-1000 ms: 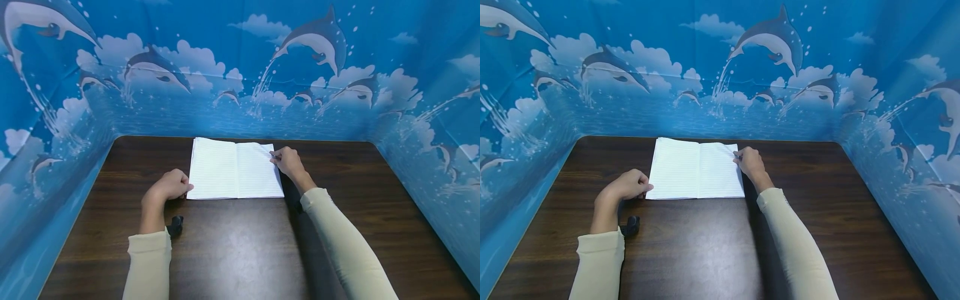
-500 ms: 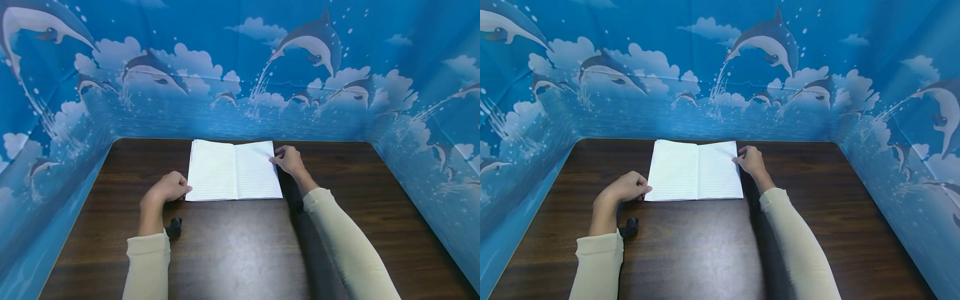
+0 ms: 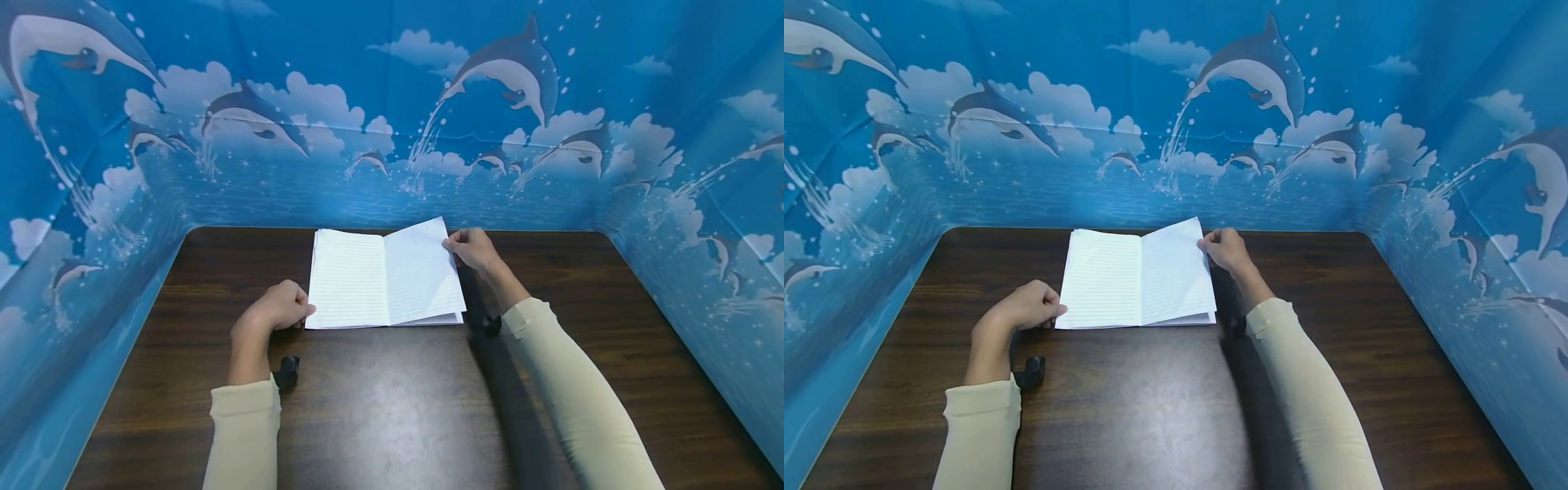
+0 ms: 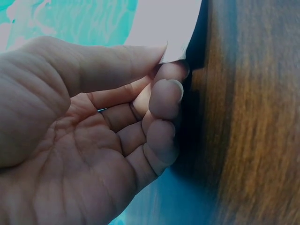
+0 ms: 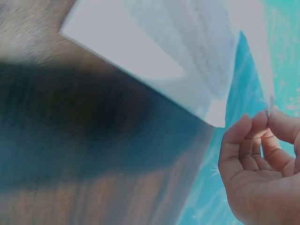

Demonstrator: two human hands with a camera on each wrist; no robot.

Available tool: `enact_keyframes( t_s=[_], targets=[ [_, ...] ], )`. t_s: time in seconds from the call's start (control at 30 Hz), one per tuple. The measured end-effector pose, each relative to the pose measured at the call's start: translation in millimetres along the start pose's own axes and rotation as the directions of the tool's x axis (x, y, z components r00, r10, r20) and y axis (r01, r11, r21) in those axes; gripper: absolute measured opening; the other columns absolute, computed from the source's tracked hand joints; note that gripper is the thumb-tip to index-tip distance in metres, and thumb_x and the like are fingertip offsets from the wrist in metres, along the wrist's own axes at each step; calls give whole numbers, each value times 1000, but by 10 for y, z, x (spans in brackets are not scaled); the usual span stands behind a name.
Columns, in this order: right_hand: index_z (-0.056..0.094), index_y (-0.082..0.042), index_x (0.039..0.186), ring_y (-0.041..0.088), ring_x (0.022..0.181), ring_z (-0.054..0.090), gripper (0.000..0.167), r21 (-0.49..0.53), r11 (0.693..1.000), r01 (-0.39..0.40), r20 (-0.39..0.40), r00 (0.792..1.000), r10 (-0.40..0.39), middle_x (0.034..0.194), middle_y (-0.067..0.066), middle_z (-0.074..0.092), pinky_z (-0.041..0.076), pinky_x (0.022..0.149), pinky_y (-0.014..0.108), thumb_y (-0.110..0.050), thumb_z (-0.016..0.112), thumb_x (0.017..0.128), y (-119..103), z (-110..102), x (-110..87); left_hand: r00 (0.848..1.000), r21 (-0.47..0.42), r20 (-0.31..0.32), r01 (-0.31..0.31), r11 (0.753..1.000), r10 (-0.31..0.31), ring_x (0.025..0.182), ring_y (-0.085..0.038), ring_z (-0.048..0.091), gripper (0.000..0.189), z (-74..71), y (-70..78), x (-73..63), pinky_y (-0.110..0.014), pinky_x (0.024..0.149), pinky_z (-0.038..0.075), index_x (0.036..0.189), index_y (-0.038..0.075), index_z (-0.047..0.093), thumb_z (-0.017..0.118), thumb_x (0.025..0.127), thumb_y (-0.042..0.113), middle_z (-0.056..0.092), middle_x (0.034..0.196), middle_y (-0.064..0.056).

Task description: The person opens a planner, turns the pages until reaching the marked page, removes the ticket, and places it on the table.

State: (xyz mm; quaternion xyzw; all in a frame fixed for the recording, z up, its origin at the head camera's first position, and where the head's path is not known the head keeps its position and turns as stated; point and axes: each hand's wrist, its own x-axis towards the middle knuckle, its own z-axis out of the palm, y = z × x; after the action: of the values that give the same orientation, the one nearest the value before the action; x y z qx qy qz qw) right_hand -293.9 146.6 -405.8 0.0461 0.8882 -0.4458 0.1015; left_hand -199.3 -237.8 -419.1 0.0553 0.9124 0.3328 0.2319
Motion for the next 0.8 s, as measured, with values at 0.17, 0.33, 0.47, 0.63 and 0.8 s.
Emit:
enact_keyframes(
  t_s=[0.17,0.33,0.47,0.63,0.8],
  targets=[
    [69,2,116,34,94,61,29,28,1000,2,19,1000,-2,101,12,60,53,92,53,-24,57,113,-121,-33,-25,1000,0,-7,-1,1000,1,59,-18,49,40,7,-7,-4,-32,59,43,71,4,71,61,108,15,62,66,-7],
    [69,1,116,31,90,59,28,57,998,-16,24,1000,14,100,16,61,52,90,52,-24,59,111,-231,-60,-49,1000,-4,-9,-5,1000,5,60,-18,49,40,14,-17,0,-32,59,43,71,4,71,62,108,16,62,66,-7],
    [70,0,117,35,91,60,28,69,997,-26,37,999,23,98,17,62,51,89,52,-25,61,111,-295,-78,-59,1000,-6,-10,-5,1000,5,61,-18,50,40,15,-19,12,-32,60,43,71,4,71,62,108,15,62,66,-7],
    [69,1,122,33,92,59,30,99,995,-25,71,997,18,93,9,60,52,83,42,-26,61,111,-371,-100,-66,1000,-3,-6,-1,1000,1,61,-18,50,40,5,-22,21,-31,60,43,71,4,71,61,108,16,61,66,-6],
    [68,1,124,24,84,56,31,169,986,-9,114,993,-10,87,4,57,51,77,33,-26,62,111,-501,-103,-90,1000,-8,-2,1,1000,-1,61,-18,50,40,4,-20,16,-31,61,43,71,4,70,61,108,15,61,67,-6]
  ],
)
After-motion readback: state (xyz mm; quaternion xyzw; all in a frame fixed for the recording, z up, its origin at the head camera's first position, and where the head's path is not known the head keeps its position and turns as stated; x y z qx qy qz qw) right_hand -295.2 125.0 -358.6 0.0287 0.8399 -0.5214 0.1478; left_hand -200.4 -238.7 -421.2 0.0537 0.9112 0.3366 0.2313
